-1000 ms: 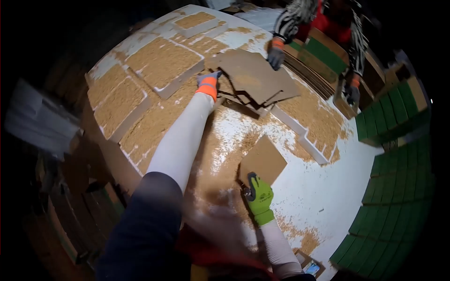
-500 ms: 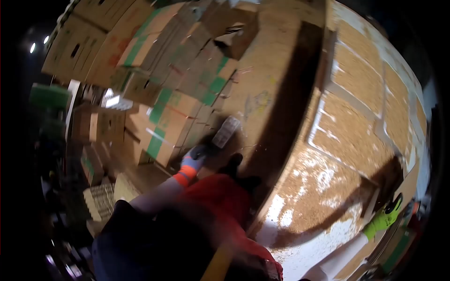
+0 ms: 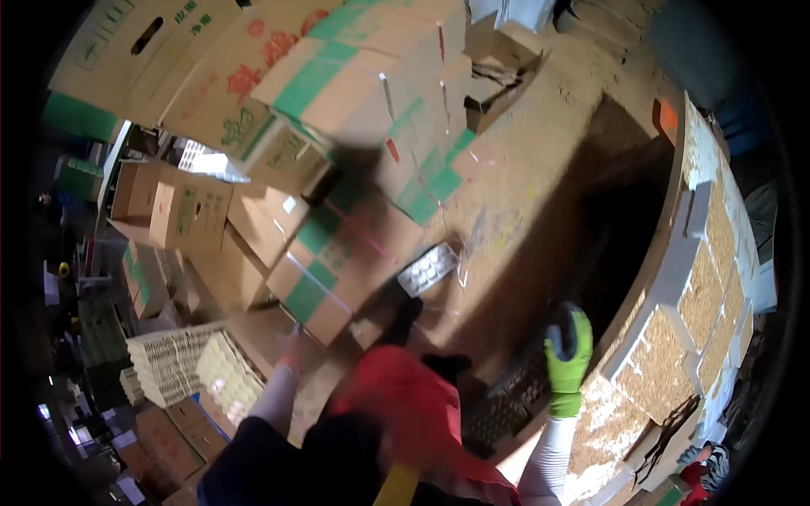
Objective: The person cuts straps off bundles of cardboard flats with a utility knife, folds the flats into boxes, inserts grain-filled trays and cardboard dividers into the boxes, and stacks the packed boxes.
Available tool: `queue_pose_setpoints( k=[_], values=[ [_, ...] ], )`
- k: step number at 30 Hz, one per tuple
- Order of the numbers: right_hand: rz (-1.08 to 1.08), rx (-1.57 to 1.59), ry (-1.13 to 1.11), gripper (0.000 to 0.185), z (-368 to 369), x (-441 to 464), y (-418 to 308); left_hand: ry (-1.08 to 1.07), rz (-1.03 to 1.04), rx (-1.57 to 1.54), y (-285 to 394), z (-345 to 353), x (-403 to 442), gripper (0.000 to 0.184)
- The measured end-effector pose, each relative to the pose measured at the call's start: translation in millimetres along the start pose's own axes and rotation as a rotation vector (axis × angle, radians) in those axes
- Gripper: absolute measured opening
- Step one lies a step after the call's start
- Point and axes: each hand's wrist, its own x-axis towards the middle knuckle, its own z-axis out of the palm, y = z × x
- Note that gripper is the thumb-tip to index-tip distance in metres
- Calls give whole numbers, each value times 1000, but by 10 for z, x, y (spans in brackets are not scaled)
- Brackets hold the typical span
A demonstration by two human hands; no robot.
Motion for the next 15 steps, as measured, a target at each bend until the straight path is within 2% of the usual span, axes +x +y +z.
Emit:
queue_pose_setpoints(
  k=[1,2,4,7,8,9,10,11,12,13,15],
  values=[
    [50,143,-7,47,250,76,-261,18,-74,-28,-117,11,141,67],
    [-29,10,-28,46,468,125,-357,39,-147,-56,-262,25,295,66],
    [-105,51,-193,42,780,449,-574,158,124,95,-366,121,747,43],
    [17,368,-364,42,1182,1160,-837,60,168,-362,1238,149,955,40],
    [82,443,-385,41,1355,1424,-852,-77,1,-548,2370,-23,620,43],
    [125,475,-408,42,1552,1723,-829,-131,33,-732,2583,96,941,46],
    [100,518,-396,45,1754,2015,-776,-223,-35,-764,3278,58,897,49],
    [86,631,-370,46,1936,2283,-769,-338,-19,-908,3681,69,886,51],
    [91,504,-337,44,1980,2494,-885,-458,-19,-1045,4086,78,875,54],
    [118,529,-327,40,2060,2694,-972,-558,-5,-1106,4318,76,830,54],
    [244,565,-372,36,2300,2505,-1003,-550,114,-1028,4439,37,731,54]
  ],
)
